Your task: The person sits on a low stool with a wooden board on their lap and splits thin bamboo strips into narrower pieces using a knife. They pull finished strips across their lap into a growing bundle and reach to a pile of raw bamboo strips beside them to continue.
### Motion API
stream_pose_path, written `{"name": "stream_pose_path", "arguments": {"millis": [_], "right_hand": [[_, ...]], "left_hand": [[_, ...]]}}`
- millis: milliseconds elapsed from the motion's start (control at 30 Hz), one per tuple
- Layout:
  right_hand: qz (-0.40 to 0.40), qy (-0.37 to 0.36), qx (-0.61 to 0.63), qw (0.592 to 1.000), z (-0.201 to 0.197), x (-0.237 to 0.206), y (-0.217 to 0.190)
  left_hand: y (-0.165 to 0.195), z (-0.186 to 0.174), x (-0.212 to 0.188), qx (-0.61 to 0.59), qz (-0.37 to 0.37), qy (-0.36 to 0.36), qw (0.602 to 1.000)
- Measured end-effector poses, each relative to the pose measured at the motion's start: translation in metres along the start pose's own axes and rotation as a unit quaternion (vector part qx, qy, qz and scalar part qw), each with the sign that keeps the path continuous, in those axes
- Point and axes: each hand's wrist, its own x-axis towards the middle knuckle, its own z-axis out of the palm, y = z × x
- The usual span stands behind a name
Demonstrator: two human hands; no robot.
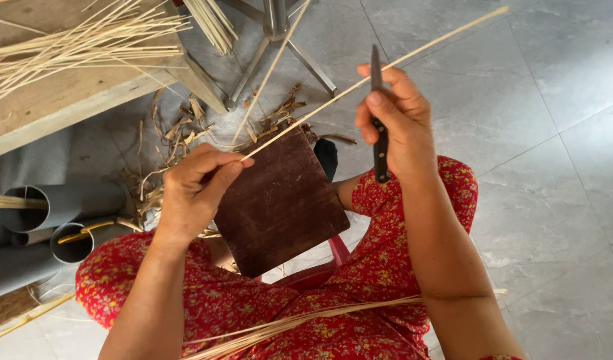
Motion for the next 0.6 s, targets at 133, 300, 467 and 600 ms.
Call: {"name": "stream_pose_path", "arguments": {"millis": [133, 300, 467, 600], "right_hand": [[-0.019, 0.085, 0.043, 0.995, -0.031, 0.001, -0.004], [-0.074, 0.182, 0.113, 0.974, -0.069, 0.007, -0.028], [-0.089, 0.099, -0.041, 0.990, -0.028, 0.002, -0.022], [0.052, -0.138, -0.117, 0.982, 0.038, -0.010, 0.013]], "left_hand": [[0.002, -0.016, -0.006, 0.025, -0.056, 0.002, 0.998], [0.000, -0.024, -0.008, 0.004, -0.062, 0.033, 0.998], [-0.005, -0.010, -0.001, -0.022, -0.098, 0.079, 0.992], [-0.002, 0.012, 0.001, 0.015, -0.051, 0.067, 0.996]]}}
